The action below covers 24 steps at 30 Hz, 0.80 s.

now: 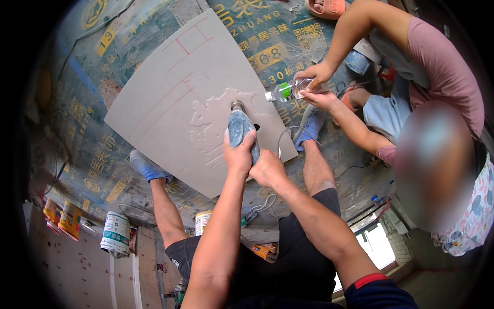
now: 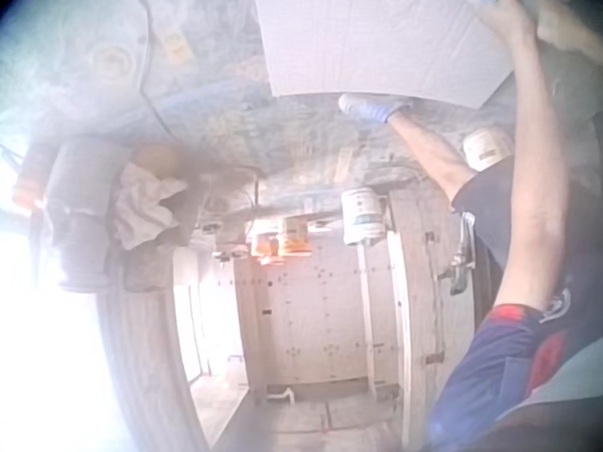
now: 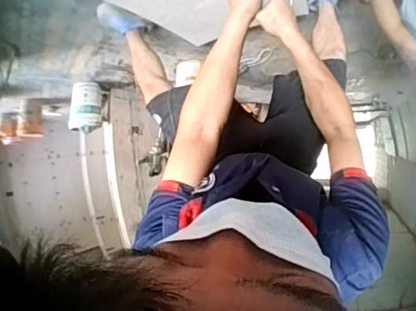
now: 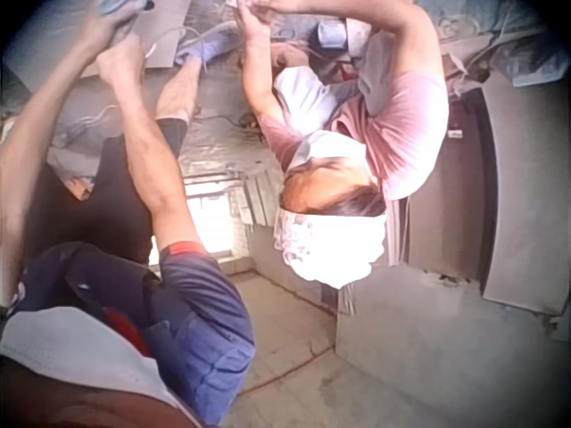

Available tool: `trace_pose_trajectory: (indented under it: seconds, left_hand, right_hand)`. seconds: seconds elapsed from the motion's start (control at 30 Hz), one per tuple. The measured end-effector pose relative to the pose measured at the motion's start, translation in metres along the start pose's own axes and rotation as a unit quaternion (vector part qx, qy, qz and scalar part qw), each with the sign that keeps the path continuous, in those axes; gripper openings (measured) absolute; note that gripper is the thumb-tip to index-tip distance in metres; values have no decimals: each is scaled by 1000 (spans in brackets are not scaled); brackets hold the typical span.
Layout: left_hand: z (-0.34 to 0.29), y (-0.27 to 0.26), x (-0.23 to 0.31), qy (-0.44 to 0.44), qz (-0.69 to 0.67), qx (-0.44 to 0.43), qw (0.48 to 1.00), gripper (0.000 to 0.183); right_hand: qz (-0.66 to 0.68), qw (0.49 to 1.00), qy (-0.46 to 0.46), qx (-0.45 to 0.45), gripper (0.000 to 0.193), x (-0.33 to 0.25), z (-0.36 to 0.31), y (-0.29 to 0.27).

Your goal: The person uses a handheld drill with a hole saw bit to drill multiple holes into a large white tile. Another person assists by pouring water from a bottle onto the drilling site to cool the area. The recorder then switches to an angle grinder to smooth the edges of the drilled holes.

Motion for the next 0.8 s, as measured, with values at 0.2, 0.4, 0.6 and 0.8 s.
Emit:
trace_pose_trajectory:
  seconds: [0.2,0.4,0.6,0.8]
  left_hand:
    - [6,2,11,-29,39,-18,999,60]
    - [6,7,17,-36,67,-12,997,56]
    - [6,12,19,-35,90,-10,995,60]
    - [5,17,19,-15,133,20,991,59]
  right_hand:
    - [27,999,18,-19,33,-9,1,-6]
    - [51,998,37,-23,33,-3,2,-9]
    - [76,997,30,-17,34,4,5,-11]
    - [93,993,52,-45,34,12,8,-11]
Point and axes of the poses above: each hand's wrist, its own z-axis towards the middle knuckle, its own y-axis out of the palm, x = y × z, the point moved 6 cm from there along z, towards the middle knuckle, and after that the axes turned 5 degrees about z, right-handed, at the moved point
